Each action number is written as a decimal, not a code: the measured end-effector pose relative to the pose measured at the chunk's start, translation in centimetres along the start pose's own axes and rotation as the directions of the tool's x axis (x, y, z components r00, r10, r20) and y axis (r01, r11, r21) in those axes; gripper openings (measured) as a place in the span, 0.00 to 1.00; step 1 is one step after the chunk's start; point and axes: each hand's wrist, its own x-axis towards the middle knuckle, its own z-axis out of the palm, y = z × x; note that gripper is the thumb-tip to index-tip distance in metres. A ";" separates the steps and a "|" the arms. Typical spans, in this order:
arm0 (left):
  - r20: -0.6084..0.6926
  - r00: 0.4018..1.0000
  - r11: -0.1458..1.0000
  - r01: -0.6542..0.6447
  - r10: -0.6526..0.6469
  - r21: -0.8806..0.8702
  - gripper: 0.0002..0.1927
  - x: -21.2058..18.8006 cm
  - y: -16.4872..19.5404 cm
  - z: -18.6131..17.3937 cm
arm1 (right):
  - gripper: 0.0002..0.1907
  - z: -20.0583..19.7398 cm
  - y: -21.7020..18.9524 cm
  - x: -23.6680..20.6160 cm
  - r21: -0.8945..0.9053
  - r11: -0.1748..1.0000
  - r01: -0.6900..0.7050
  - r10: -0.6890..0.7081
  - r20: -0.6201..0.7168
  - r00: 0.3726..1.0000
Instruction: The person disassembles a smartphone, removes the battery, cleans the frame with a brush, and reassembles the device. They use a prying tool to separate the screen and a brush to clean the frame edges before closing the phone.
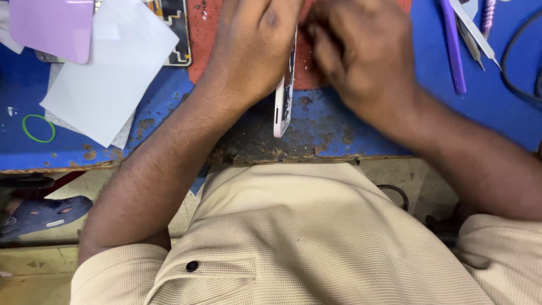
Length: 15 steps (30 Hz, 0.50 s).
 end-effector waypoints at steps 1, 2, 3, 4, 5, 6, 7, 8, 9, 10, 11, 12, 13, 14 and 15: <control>-0.018 0.999 0.999 -0.031 0.031 0.023 0.03 0.0 -0.2 0.0 | 0.07 0.0 -0.4 -0.1 0.004 1.000 -0.011 0.011 0.007 1.000; -0.032 0.998 0.997 -0.059 0.061 0.046 0.03 -0.1 -0.4 0.0 | 0.07 0.0 -0.7 -0.3 0.007 1.000 -0.023 0.023 0.014 1.000; -0.043 0.995 0.994 -0.086 0.089 0.065 0.02 -0.2 -0.5 0.1 | 0.08 0.0 -1.0 -0.5 0.011 0.999 -0.037 0.036 0.023 0.999; -0.051 0.994 0.993 -0.093 0.097 0.071 0.02 -0.3 -0.6 0.2 | 0.08 0.1 -1.0 -0.5 0.013 0.999 -0.044 0.044 0.022 0.999; -0.058 0.993 0.992 -0.103 0.107 0.076 0.02 -0.4 -0.7 0.3 | 0.08 0.2 -0.9 -0.5 0.015 0.999 -0.051 0.051 0.021 0.998; -0.052 0.994 0.994 -0.092 0.095 0.058 0.03 -0.4 -0.8 0.3 | 0.08 0.2 -0.5 -0.3 0.012 0.999 -0.050 0.050 0.009 0.999; -0.047 0.995 0.996 -0.082 0.084 0.040 0.03 -0.5 -0.8 0.4 | 0.08 0.3 -0.3 -0.3 0.005 0.998 -0.059 0.059 0.007 0.998; -0.026 0.998 0.999 -0.050 0.050 0.002 0.03 -0.6 -0.9 0.5 | 0.08 0.4 -0.2 -0.2 -0.001 0.998 -0.068 0.068 0.005 0.998; -0.005 1.000 0.999 -0.016 0.016 -0.035 0.04 -0.6 -0.9 0.5 | 0.07 0.5 -0.2 -0.2 -0.013 0.996 -0.086 0.086 0.013 0.996; -0.023 0.999 0.999 -0.041 0.040 -0.011 0.04 -0.7 -1.0 0.5 | 0.07 0.6 -0.4 -0.3 -0.014 0.997 -0.078 0.078 0.015 0.997; -0.041 0.997 0.998 -0.065 0.066 0.015 0.04 -0.7 -1.0 0.5 | 0.07 0.6 -0.6 -0.3 -0.015 0.997 -0.070 0.070 0.017 0.997; -0.058 0.994 0.995 -0.087 0.089 0.038 0.04 -0.7 -1.1 0.6 | 0.07 0.5 -1.1 -0.5 -0.003 0.999 -0.043 0.043 0.020 0.999; -0.039 0.999 0.999 -0.029 0.028 -0.026 0.04 -0.8 -1.1 0.6 | 0.08 0.5 -1.7 -0.8 0.011 0.999 -0.037 0.037 0.022 0.999; -0.016 0.999 0.996 0.030 -0.031 -0.085 0.05 -0.8 -1.1 0.7 | 0.08 0.4 -2.2 -1.0 0.025 0.999 -0.031 0.031 0.024 0.999; 0.012 0.996 0.985 0.091 -0.091 -0.145 0.06 -0.9 -1.2 0.7 | 0.08 0.5 -2.6 -1.3 0.039 0.998 -0.050 0.049 0.027 0.998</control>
